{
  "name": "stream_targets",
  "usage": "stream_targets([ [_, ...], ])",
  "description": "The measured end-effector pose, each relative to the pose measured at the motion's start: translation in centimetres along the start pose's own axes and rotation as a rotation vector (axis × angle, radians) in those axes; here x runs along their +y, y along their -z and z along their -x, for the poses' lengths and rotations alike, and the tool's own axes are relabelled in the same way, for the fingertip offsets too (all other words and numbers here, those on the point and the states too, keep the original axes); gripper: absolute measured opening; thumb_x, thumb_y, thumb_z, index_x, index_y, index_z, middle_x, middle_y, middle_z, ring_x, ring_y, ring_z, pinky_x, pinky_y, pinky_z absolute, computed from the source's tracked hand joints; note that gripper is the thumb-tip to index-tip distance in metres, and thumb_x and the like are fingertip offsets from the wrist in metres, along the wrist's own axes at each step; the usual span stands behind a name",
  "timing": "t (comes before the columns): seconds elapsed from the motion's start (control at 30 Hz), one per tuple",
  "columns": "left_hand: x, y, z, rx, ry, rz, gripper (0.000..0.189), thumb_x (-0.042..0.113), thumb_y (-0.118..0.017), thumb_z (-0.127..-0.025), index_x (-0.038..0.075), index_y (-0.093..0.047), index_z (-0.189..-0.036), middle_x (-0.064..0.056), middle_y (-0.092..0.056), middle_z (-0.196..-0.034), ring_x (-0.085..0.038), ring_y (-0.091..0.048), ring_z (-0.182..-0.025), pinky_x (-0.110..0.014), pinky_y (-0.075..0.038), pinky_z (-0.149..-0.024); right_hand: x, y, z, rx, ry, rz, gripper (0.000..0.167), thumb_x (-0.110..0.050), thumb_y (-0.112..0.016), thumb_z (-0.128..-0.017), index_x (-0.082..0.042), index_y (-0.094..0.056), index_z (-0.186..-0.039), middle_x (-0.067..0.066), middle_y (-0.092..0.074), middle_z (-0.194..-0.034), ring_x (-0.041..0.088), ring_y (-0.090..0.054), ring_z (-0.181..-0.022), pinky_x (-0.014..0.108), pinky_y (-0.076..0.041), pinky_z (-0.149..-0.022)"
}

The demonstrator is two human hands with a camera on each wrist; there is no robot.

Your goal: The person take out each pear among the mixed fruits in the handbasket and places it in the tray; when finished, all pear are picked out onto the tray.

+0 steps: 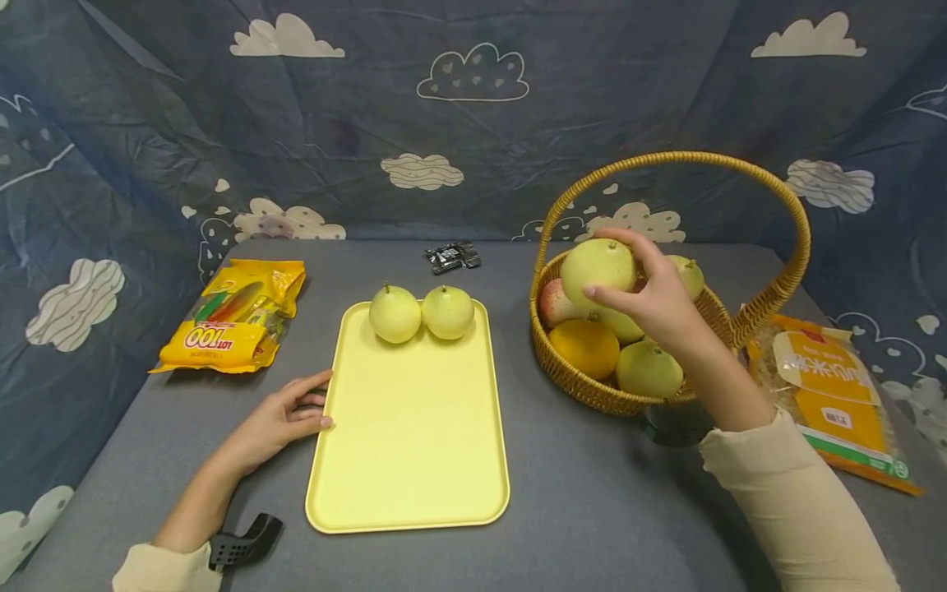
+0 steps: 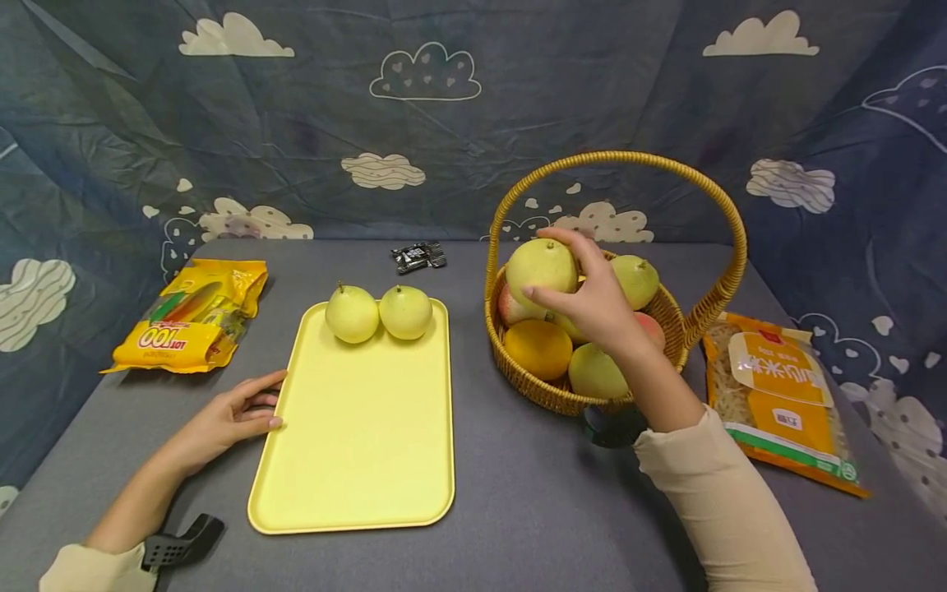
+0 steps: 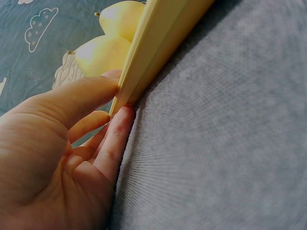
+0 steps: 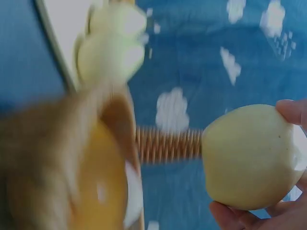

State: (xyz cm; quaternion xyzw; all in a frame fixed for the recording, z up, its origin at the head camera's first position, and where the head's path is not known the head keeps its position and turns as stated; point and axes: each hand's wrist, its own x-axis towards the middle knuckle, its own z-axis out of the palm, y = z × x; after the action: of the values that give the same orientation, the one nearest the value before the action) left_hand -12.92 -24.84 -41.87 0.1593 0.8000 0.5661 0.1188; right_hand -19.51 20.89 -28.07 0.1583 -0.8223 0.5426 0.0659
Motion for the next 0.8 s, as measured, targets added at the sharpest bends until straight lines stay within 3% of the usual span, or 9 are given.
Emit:
stream_targets([
  [0.27,0.1,-0.1,-0.1,0.006,0.014,0.004,0.068,0.011,-0.067,-0.082,-0.002,-0.030,-0.138,-0.020,-0.039,-0.116,-0.014,-0.052,-0.096,-0.023,-0.048,-0.076,-2.6,-5.7,1.6,-0.161,0.115,-0.062,0.065,-0.004,-0.074,-0.073,-0.013,-0.045,-0.130,0.002,-0.040,-0.127,0.021,-0.047,-0.096,0.029,-0.049,-0.071],
  [0.5,0.4,-0.1,-0.1,-0.007,0.028,0.009,0.069,0.010,-0.066,-0.083,-0.002,-0.028,-0.139,-0.022,-0.038,-0.118,-0.019,-0.050,-0.098,-0.023,-0.048,-0.077,-4.2,-11.6,1.1,-0.285,0.202,-0.141,0.065,-0.009,-0.076,-0.071,-0.014,-0.047,-0.129,0.000,-0.042,-0.125,0.017,-0.045,-0.103,0.035,-0.045,-0.081],
  [0.63,0.5,-0.1,-0.1,-0.002,0.035,0.010,0.069,0.010,-0.066,-0.082,-0.002,-0.029,-0.139,-0.022,-0.039,-0.117,-0.021,-0.051,-0.098,-0.023,-0.048,-0.077,-3.4,-15.1,0.4,-0.315,0.184,-0.151,0.062,-0.012,-0.077,-0.071,-0.013,-0.049,-0.127,0.001,-0.044,-0.124,0.018,-0.046,-0.100,0.032,-0.046,-0.079],
  [0.8,0.6,-0.2,0.0,0.002,0.028,0.004,0.069,0.010,-0.066,-0.082,-0.002,-0.029,-0.138,-0.022,-0.039,-0.117,-0.019,-0.050,-0.098,-0.023,-0.048,-0.077,-1.1,-18.7,-0.4,-0.318,0.109,-0.134,0.061,-0.011,-0.076,-0.071,-0.013,-0.049,-0.126,0.002,-0.045,-0.125,0.015,-0.043,-0.107,0.031,-0.041,-0.086],
])
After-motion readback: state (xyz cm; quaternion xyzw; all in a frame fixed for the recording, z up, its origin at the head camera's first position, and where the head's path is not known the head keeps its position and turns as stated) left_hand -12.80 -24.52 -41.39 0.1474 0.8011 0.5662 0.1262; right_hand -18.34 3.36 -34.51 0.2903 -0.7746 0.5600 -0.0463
